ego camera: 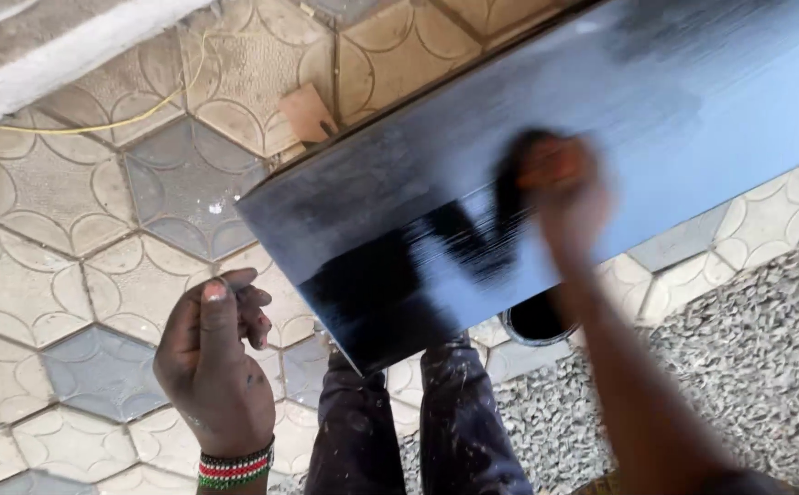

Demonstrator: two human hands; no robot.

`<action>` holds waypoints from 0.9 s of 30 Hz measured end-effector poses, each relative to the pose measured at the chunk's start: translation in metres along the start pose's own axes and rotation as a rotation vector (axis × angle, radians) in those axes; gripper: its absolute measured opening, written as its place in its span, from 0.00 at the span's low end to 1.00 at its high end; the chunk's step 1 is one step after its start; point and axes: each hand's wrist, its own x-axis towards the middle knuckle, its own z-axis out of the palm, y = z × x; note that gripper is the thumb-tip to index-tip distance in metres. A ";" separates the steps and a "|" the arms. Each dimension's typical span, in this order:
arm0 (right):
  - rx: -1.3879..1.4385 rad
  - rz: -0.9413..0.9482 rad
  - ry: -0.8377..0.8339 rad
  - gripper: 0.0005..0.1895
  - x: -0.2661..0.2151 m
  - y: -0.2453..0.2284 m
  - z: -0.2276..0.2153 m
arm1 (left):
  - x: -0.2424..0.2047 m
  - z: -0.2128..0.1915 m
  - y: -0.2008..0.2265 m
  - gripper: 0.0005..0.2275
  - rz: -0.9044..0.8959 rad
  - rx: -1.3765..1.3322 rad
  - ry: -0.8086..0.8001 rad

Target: Painting a long wooden board with black paint using a sponge

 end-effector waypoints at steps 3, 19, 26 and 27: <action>-0.212 -0.186 -0.146 0.25 -0.151 -0.138 0.118 | 0.003 -0.006 0.009 0.17 0.040 -0.016 0.032; -0.302 -0.295 0.016 0.14 0.168 0.096 -0.113 | -0.028 0.010 0.005 0.16 -0.068 -0.046 -0.036; -0.389 -0.092 -0.372 0.09 -0.169 -0.188 0.171 | -0.009 -0.030 0.010 0.14 0.110 -0.012 0.154; -0.383 -0.087 -0.367 0.09 -0.202 -0.212 0.182 | -0.014 -0.035 0.019 0.14 0.116 -0.008 0.148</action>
